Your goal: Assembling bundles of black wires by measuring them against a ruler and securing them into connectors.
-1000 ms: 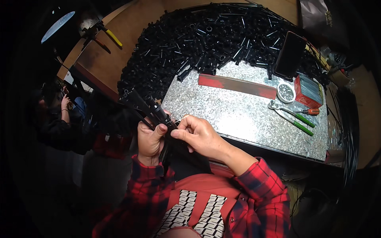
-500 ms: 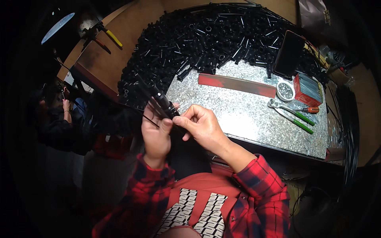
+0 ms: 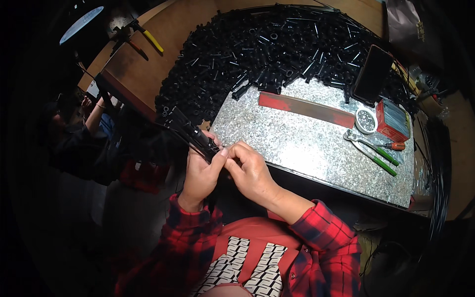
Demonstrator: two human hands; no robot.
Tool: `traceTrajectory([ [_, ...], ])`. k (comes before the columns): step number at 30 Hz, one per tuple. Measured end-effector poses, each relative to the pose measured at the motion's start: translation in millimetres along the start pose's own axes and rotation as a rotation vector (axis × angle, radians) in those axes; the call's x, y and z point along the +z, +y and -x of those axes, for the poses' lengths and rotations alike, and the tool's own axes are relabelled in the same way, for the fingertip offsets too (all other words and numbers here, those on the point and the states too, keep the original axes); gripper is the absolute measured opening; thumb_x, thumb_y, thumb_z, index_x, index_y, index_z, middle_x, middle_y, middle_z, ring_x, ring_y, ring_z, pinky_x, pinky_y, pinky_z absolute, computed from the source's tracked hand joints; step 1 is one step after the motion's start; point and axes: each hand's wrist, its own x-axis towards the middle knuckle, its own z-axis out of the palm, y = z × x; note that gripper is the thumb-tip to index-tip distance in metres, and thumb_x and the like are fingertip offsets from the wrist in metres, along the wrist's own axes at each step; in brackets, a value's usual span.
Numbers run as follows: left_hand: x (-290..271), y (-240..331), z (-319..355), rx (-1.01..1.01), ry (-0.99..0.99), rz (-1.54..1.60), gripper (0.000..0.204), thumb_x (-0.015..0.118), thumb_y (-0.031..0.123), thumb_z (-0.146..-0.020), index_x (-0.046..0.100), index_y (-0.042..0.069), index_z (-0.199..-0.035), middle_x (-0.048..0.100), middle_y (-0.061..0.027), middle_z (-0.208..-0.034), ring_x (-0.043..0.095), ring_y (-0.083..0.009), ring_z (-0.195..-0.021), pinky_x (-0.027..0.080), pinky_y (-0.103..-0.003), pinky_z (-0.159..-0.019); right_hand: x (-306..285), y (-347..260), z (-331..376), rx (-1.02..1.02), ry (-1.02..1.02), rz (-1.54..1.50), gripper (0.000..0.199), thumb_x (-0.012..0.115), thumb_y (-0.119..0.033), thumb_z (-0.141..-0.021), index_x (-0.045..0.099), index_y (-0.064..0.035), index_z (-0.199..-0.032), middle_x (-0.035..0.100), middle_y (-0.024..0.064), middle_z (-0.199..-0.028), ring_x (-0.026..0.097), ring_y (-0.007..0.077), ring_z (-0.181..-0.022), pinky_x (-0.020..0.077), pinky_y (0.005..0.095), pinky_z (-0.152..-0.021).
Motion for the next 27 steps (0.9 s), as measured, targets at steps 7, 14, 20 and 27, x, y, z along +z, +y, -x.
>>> traceTrajectory([
  [7,-2.3,-4.4,0.0,0.029,-0.035,-0.005,0.022,0.059,-0.001,-0.085,0.043,0.003,-0.101,0.048,-0.0031,-0.089,0.047,-0.008,-0.079,0.042,-0.024,-0.072,-8.1,12.4,-2.7,0.056,-0.003,-0.065,0.014,0.065,-0.008,-0.084,0.058,0.0019,-0.077,0.058,0.0051,-0.071,0.054,0.0126,-0.068,0.0438,0.027,-0.061],
  [14,-8.1,-1.6,0.9,0.027,-0.079,-0.021,0.019,0.06,-0.001,-0.085,0.044,0.003,-0.094,0.05,-0.0027,-0.087,0.048,-0.0073,-0.077,0.041,-0.023,-0.07,-20.5,10.9,-9.9,0.316,-0.193,-0.136,0.019,0.068,-0.014,-0.085,0.055,-0.004,-0.075,0.052,-0.0048,-0.068,0.044,0.0026,-0.064,0.0377,0.0204,-0.056],
  [20,-3.7,1.7,4.4,0.056,-0.121,0.024,0.019,0.06,-0.001,-0.085,0.044,0.003,-0.094,0.05,-0.0023,-0.085,0.048,-0.0068,-0.077,0.04,-0.022,-0.068,-25.9,13.1,-13.5,0.334,-0.271,-0.217,0.02,0.07,-0.015,-0.084,0.055,-0.0043,-0.077,0.053,-0.0047,-0.071,0.045,0.0027,-0.066,0.038,0.0194,-0.057],
  [27,7.5,-1.2,8.1,0.145,-0.166,-0.072,0.017,0.059,-0.004,-0.084,0.048,0.003,-0.094,0.051,-0.0023,-0.086,0.05,-0.0089,-0.079,0.041,-0.024,-0.071,-37.2,6.9,8.9,0.274,-0.158,-0.157,0.021,0.072,-0.015,-0.082,0.056,-0.0022,-0.085,0.057,-0.0001,-0.076,0.053,0.0051,-0.072,0.0453,0.0212,-0.064],
])
